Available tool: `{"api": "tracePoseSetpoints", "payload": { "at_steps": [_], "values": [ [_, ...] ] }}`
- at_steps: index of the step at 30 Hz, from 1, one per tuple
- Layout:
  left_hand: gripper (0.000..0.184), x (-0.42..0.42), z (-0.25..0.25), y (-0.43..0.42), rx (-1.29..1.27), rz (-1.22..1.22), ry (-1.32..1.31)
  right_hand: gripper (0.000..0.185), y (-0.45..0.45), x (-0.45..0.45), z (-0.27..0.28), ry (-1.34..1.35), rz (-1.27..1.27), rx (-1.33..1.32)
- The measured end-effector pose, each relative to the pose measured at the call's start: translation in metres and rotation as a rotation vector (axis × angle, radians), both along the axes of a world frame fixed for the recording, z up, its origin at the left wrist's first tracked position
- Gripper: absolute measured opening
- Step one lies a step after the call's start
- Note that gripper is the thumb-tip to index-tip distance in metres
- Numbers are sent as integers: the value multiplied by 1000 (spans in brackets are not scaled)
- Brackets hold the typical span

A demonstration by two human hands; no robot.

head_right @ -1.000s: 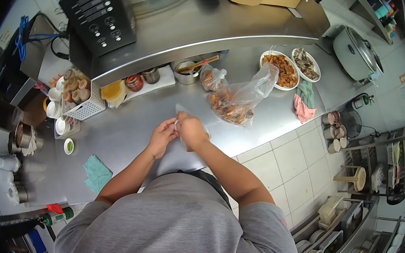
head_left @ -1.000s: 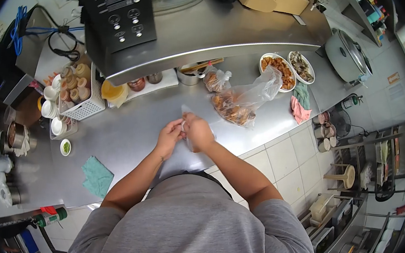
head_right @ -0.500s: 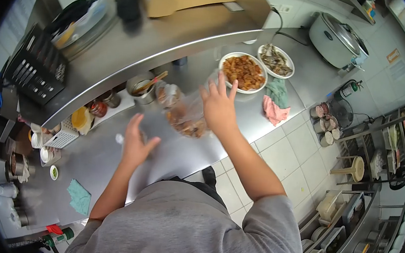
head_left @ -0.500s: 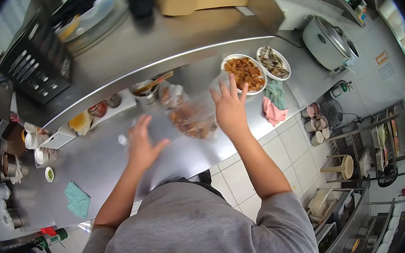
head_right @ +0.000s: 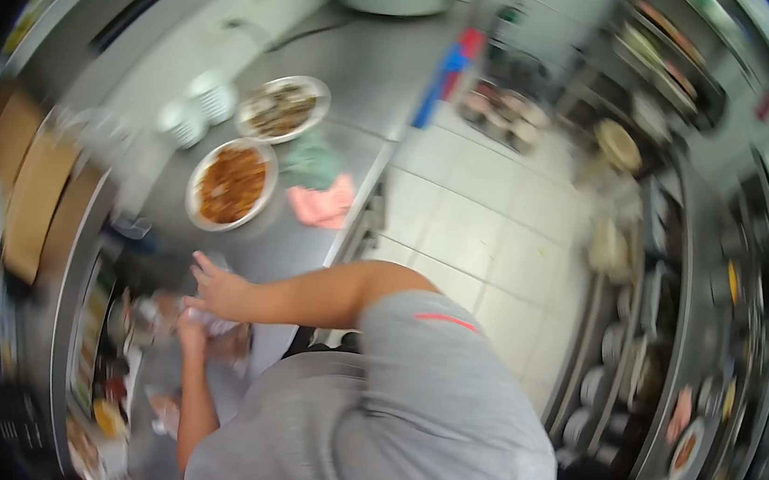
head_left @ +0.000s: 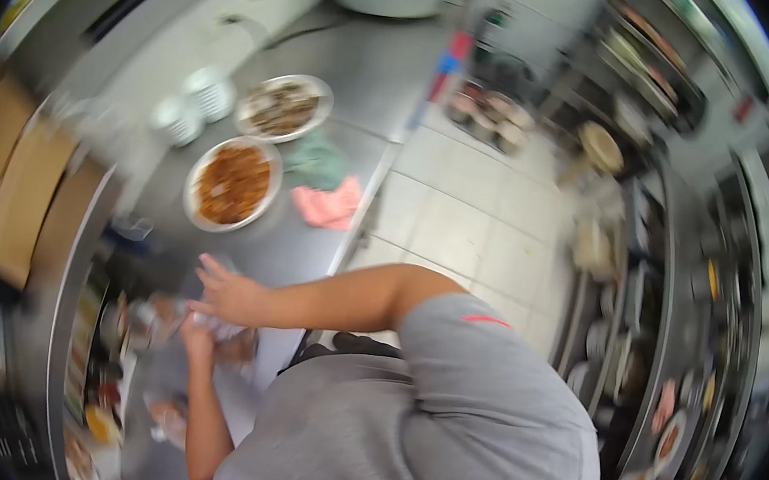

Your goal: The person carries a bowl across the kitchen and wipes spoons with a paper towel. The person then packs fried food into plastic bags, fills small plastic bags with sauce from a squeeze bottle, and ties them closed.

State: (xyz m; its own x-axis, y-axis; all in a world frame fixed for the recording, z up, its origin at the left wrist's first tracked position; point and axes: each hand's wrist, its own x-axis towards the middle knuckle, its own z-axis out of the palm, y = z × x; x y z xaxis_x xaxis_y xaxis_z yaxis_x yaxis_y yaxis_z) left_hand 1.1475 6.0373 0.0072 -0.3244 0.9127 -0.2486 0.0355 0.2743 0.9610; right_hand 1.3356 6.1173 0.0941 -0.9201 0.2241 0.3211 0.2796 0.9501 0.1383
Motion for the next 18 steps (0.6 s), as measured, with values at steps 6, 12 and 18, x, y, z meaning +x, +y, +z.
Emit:
{"api": "tracePoseSetpoints", "payload": {
  "at_steps": [6, 12, 18],
  "values": [
    [27, 52, 23, -10, -186, -558, 599, 19, 63, 42, -5, -42, -31, -183],
    [18, 44, 76, 30, 9, -353, 614, 18, 63, 95, 11, 134, -56, -845],
    [19, 119, 150, 33, -222, -642, 262, 21, 80, 133, 61, 349, -89, -990]
  ]
}}
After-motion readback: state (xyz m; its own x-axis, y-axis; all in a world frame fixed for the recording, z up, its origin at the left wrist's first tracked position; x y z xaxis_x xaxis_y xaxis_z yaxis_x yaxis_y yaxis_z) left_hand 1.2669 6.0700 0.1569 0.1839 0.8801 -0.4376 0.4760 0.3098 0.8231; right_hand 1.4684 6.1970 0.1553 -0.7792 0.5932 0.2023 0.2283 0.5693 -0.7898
